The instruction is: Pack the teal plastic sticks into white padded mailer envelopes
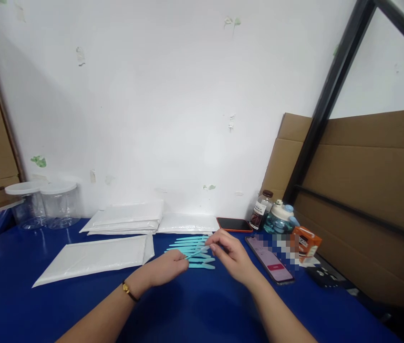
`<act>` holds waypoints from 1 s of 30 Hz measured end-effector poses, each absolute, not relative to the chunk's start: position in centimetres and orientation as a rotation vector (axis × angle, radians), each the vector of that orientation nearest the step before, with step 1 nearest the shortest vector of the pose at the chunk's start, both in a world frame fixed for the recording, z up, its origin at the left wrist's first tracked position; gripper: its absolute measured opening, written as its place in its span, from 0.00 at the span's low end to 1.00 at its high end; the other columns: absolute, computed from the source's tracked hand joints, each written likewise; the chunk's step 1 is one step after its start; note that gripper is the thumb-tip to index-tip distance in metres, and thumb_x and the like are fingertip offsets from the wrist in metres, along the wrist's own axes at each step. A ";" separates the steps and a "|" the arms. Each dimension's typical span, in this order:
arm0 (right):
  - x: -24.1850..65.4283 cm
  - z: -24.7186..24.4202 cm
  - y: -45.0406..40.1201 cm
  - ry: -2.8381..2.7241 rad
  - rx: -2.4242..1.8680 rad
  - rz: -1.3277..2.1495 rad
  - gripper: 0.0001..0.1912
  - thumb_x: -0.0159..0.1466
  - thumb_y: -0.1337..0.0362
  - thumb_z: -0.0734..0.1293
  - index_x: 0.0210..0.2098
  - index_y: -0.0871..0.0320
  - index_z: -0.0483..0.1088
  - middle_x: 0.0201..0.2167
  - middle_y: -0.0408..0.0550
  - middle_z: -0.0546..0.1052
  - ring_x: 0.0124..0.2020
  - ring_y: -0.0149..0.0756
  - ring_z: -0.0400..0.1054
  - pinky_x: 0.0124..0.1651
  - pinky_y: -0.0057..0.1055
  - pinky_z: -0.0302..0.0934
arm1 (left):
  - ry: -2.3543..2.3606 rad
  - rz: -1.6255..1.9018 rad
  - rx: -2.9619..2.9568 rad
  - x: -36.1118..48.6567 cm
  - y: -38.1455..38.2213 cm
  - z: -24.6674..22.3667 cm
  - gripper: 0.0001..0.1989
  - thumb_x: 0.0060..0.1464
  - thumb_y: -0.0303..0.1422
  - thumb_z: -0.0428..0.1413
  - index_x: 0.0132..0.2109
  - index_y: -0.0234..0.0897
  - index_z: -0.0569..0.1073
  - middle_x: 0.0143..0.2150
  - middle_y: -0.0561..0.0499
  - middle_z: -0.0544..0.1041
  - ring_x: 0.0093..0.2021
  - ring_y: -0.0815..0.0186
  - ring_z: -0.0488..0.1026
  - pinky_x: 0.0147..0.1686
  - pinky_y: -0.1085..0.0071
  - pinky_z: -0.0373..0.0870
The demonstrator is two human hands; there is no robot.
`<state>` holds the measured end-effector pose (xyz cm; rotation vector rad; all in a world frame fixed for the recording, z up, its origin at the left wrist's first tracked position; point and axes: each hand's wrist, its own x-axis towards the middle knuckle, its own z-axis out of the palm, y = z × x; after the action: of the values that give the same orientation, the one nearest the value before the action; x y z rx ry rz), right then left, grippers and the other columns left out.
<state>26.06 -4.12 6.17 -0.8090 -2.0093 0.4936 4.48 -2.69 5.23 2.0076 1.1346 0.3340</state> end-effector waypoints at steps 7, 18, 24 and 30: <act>25.4 5.7 -4.1 -2.214 -0.817 0.480 0.09 0.63 0.67 0.60 0.37 0.56 0.72 0.31 0.46 0.73 0.33 0.32 0.67 0.35 0.26 0.58 | 1.242 0.324 2.203 4.6 -2.9 4.6 0.11 0.49 0.35 0.43 0.21 0.37 0.58 0.20 0.57 0.59 0.23 0.71 0.56 0.23 0.73 0.51; 28.3 3.5 -1.4 -2.423 -1.333 0.245 0.07 0.51 0.68 0.68 0.31 0.56 0.74 0.27 0.43 0.75 0.28 0.32 0.66 0.29 0.24 0.53 | 1.360 0.355 2.528 5.2 1.0 2.2 0.58 0.26 0.57 0.61 0.63 0.36 0.51 0.65 0.40 0.52 0.65 0.50 0.45 0.61 0.60 0.47; 29.6 4.2 -0.8 -2.210 -1.365 0.203 0.07 0.55 0.65 0.66 0.35 0.55 0.73 0.31 0.44 0.75 0.30 0.32 0.66 0.31 0.24 0.55 | 1.348 0.074 2.628 7.5 3.3 3.2 0.51 0.28 0.56 0.59 0.58 0.31 0.61 0.57 0.35 0.63 0.58 0.47 0.59 0.53 0.58 0.61; 29.6 4.1 -0.5 -2.142 -1.323 0.182 0.07 0.56 0.65 0.65 0.35 0.55 0.73 0.30 0.43 0.74 0.27 0.30 0.64 0.30 0.24 0.55 | 1.502 -0.111 2.677 10.3 2.6 4.0 0.31 0.31 0.38 0.59 0.46 0.30 0.69 0.45 0.35 0.72 0.47 0.47 0.69 0.42 0.59 0.70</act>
<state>29.64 -0.54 4.08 -1.3226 -2.1420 0.1819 10.28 2.61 4.02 2.6775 1.5020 -0.1115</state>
